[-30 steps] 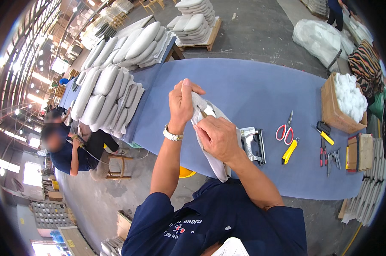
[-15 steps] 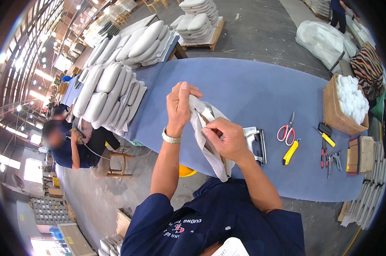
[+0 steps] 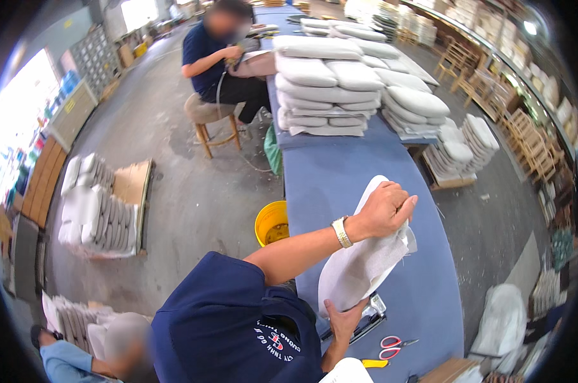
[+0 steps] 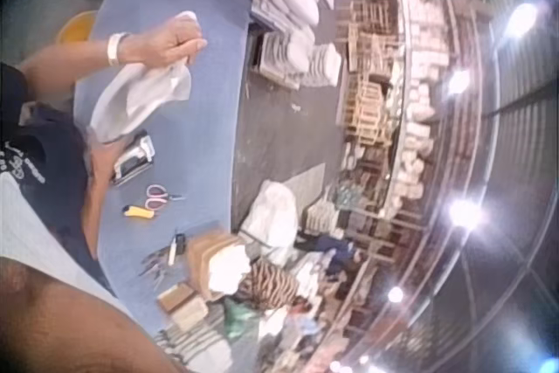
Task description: The person assembles a cushion by folding white fabric over a foam insert, securing it with a pneumatic staple gun, and trimming excess fabric with scissors. The person repeats this process for multiple cushions on a blue workbench.
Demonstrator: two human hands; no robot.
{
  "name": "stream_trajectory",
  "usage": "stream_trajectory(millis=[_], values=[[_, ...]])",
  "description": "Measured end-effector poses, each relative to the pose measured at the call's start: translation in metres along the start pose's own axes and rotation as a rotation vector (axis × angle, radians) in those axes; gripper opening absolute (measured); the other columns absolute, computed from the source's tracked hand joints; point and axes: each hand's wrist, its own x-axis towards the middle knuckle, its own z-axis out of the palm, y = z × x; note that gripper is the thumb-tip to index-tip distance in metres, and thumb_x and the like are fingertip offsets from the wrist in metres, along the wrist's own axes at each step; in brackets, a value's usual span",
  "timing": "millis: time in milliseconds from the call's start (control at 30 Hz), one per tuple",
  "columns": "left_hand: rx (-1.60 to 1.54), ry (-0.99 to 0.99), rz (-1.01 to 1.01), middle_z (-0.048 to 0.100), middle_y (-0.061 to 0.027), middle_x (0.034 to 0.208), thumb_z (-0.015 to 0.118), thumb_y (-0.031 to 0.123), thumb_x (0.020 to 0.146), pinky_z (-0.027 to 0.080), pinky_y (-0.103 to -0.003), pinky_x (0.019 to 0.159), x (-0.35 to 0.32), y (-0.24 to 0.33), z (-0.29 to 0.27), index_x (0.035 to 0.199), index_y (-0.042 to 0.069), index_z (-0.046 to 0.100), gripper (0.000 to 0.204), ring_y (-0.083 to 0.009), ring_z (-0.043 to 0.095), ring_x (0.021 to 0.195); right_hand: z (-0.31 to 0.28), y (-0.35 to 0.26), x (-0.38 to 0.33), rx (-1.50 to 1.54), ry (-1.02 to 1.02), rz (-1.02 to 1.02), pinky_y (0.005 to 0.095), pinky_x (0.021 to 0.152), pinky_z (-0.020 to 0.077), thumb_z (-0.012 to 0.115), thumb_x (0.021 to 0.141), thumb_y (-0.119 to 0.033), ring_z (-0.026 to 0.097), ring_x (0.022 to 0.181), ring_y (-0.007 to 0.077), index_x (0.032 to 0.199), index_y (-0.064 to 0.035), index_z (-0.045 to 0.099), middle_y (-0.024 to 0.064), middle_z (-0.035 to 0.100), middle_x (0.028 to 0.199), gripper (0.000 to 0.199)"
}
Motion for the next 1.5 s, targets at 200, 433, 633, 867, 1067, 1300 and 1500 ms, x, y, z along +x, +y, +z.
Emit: stream_trajectory(millis=[200,433,633,867,1067,1300,1500], values=[[0.368,0.254,-0.035,0.058,-0.0053,0.065,0.063,0.016,0.097,0.041,-0.038,0.075,-0.025,0.013,-0.063,0.067,0.007,0.063,0.032,-0.0244,0.053,0.065,0.004,0.002,0.045,-0.059,0.024,-0.035,0.0413,0.095,0.0529,0.094,0.069,-0.013,0.069,0.103,0.0344,0.131,0.0028,0.058,0.0204,0.071,0.112,0.074],[0.355,0.294,-0.338,0.065,-0.0083,0.084,0.065,0.025,0.099,0.042,-0.038,0.077,-0.099,0.007,-0.126,0.090,0.005,0.070,0.023,-0.0259,0.058,0.080,-0.057,-0.049,0.126,-0.383,-0.265,-0.206,0.0383,0.085,0.0555,0.089,0.070,-0.004,0.071,0.089,0.0262,0.110,0.0023,0.071,0.0169,0.076,0.102,0.045],[0.037,0.216,-0.493,0.060,-0.0208,0.131,0.060,0.027,0.103,0.042,-0.048,0.107,-0.229,-0.034,-0.041,0.137,0.002,0.056,0.043,-0.0371,0.056,0.121,-0.106,-0.022,0.230,-0.839,-0.396,-0.389,0.0461,0.104,0.0506,0.071,0.073,0.004,0.067,0.115,0.0406,0.125,-0.0035,0.072,0.0207,0.073,0.121,0.052],[0.199,-0.292,-0.409,0.047,-0.0205,0.155,0.068,0.034,0.098,0.034,-0.057,0.121,-0.293,-0.043,0.016,0.149,0.004,0.048,0.062,-0.0383,0.043,0.147,-0.128,0.030,0.165,-1.089,-0.287,-0.320,0.0480,0.123,0.0322,0.074,0.073,0.002,0.039,0.149,0.0398,0.147,-0.0131,0.056,0.0177,0.046,0.159,0.078],[0.248,-0.119,-0.493,0.065,-0.0235,0.134,0.072,0.035,0.097,0.057,-0.045,0.096,-0.235,-0.039,0.003,0.148,0.005,0.052,0.062,-0.0401,0.067,0.118,-0.034,-0.054,0.129,-0.608,-0.292,-0.585,0.0458,0.112,0.0415,0.080,0.079,-0.009,0.056,0.132,0.0351,0.133,-0.0117,0.068,0.0138,0.064,0.140,0.055],[0.155,-0.160,-0.582,0.068,-0.0237,0.129,0.076,0.034,0.095,0.060,-0.045,0.089,-0.244,-0.066,-0.021,0.146,0.005,0.053,0.064,-0.0402,0.070,0.111,0.011,-0.058,0.119,-0.583,-0.208,-0.730,0.0407,0.086,0.0442,0.078,0.084,-0.010,0.061,0.095,0.0244,0.100,-0.0118,0.073,-0.0003,0.067,0.099,0.017],[0.139,-0.158,-0.634,0.070,-0.0229,0.124,0.079,0.021,0.090,0.058,-0.046,0.088,-0.252,-0.071,-0.029,0.144,0.004,0.053,0.063,-0.0412,0.070,0.107,0.030,-0.044,0.105,-0.560,-0.233,-0.649,0.0429,0.088,0.0437,0.077,0.084,-0.007,0.061,0.098,0.0261,0.095,-0.0112,0.071,0.0028,0.067,0.103,0.014]])
